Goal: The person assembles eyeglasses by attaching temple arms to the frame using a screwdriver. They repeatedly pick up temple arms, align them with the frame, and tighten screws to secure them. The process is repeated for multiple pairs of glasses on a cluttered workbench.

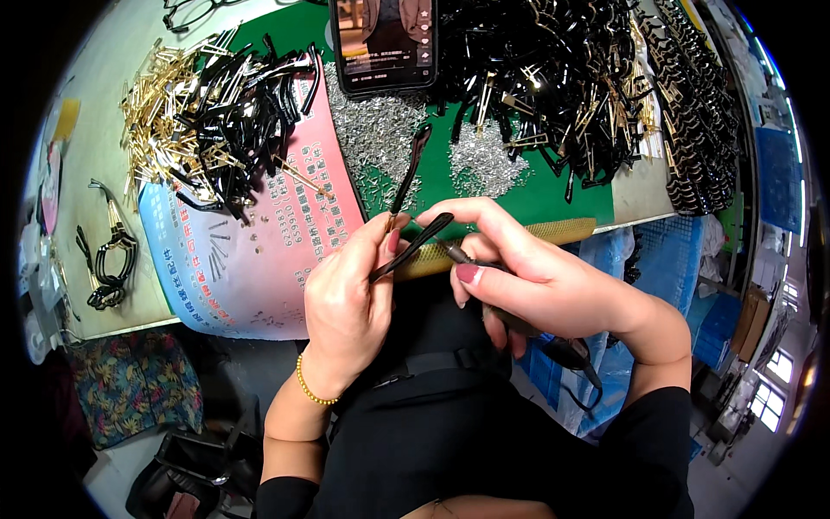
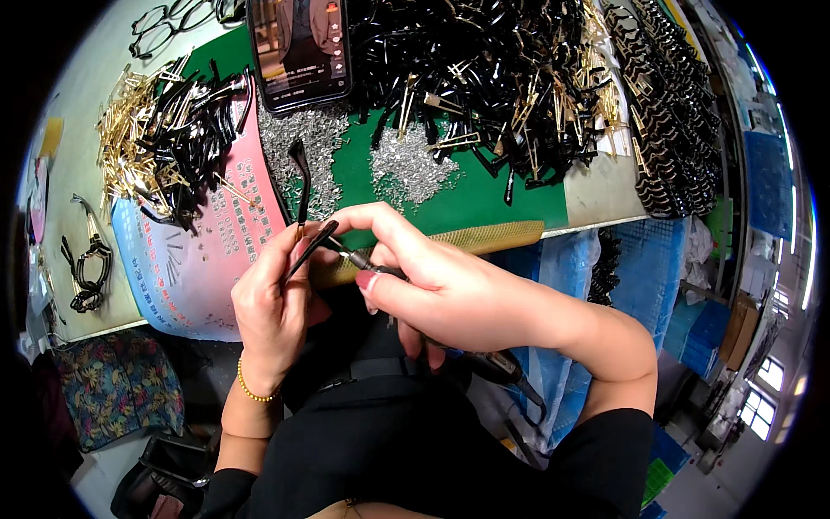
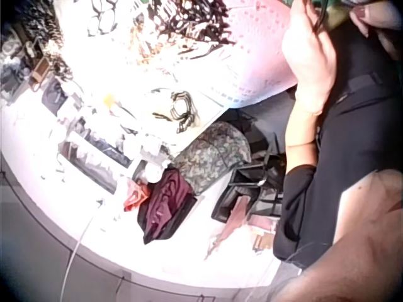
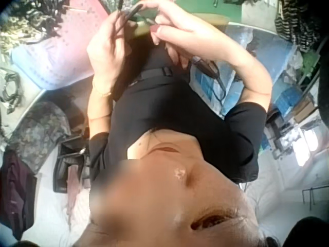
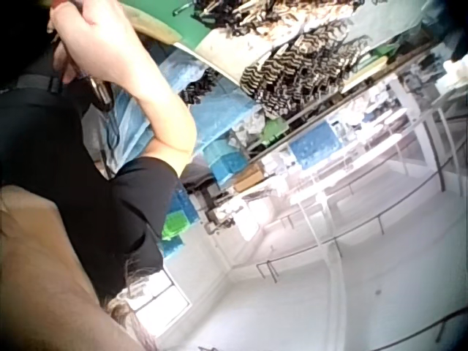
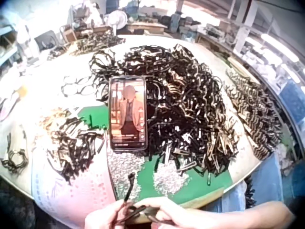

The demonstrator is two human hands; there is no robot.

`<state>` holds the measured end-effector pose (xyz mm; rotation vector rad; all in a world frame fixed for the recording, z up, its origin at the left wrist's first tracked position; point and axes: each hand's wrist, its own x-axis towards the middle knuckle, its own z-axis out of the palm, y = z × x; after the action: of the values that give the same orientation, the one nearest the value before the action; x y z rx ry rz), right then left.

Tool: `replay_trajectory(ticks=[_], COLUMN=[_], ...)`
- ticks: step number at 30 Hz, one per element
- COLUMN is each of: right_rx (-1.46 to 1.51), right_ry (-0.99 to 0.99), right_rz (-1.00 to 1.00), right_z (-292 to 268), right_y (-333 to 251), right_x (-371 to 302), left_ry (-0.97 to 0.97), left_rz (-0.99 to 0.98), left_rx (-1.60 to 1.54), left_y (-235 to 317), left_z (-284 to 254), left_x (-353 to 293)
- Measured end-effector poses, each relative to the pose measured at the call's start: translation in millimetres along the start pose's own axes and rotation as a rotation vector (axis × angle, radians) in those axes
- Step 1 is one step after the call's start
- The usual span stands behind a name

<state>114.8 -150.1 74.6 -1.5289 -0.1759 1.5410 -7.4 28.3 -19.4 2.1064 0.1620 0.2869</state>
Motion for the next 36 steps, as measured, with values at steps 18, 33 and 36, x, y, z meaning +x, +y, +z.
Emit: replay_trajectory(ticks=[18, 33, 36], right_rx=[0.183, -0.879, -1.156], right_ry=[-0.036, 1.511, 1.359], right_rz=[-0.012, -0.645, -0.588], right_z=[-1.0, -178.4, -215.4], right_y=[2.2, -75.7, -93.0], right_x=[7.1, -31.4, -3.7], left_ry=[0.035, 0.329, 0.353], left_rz=[0.315, -0.073, -0.077], left_rx=[0.229, 0.081, 0.061], left_y=[-15.7, -66.7, -69.9], left_z=[3.4, -64.5, -63.0], left_x=[-1.9, 15.0, 12.9])
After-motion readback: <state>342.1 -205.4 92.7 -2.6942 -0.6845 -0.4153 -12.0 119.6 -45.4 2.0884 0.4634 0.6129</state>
